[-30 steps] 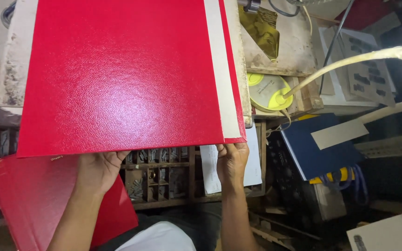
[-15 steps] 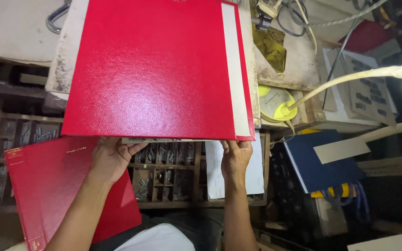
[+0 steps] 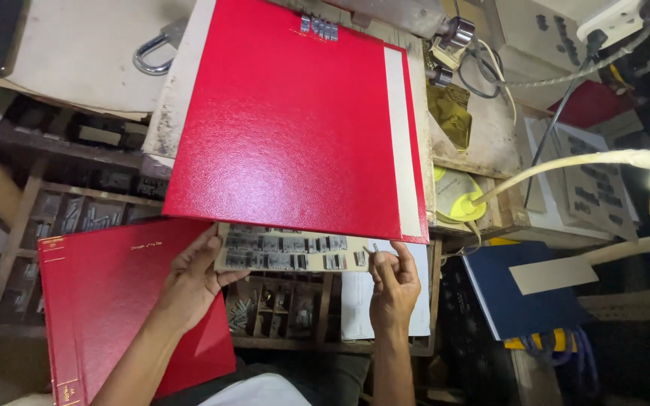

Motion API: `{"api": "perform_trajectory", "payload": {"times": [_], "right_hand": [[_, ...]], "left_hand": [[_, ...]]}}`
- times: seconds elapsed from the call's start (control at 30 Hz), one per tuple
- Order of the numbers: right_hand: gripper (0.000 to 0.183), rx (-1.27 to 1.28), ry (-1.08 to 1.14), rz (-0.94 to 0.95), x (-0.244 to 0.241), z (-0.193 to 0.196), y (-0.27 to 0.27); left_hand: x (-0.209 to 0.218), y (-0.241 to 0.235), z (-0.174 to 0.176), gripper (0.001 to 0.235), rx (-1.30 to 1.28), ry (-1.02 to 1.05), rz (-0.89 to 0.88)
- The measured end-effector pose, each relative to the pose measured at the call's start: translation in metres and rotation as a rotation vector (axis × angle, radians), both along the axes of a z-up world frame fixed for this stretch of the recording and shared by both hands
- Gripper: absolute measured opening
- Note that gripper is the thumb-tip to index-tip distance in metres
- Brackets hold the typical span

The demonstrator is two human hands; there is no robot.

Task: Setting up metal type and using a manual hot foil stamping machine to press text onto a red book cover.

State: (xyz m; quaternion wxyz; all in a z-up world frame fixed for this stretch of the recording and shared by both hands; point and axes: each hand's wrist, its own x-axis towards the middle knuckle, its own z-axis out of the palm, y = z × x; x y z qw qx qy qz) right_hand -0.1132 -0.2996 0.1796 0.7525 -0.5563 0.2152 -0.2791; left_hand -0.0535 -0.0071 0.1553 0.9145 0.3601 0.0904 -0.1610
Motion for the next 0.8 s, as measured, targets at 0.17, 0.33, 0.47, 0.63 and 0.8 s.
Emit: {"api": "perform_trajectory", "payload": {"times": [0.17,0.33,0.47,0.63,0.8], "right_hand": [[0.055,0.034,-0.002,0.004,-0.024,-0.005,0.001],[0.051,0.059,0.029,-0.010,-0.045,-0.013,0.002],[0.051,0.061,0.039,0.000,-0.056,-0.018,0.003],[0.049,0.072,0.032,-0.002,-0.059,-0.014,0.009],[0.047,0.077,0.017,-0.008,-0.059,-0.022,0.007]], "left_hand": [[-0.021,0.006,0.021,0.060,0.051,0.082,-0.070],[-0.041,0.013,-0.005,0.056,0.058,0.092,-0.049],[-0.053,0.016,-0.012,0.058,0.065,0.082,-0.037],[-0.056,0.018,-0.015,0.056,0.063,0.028,-0.026],[-0.057,0.020,-0.022,0.054,0.010,0.001,-0.031]]}}
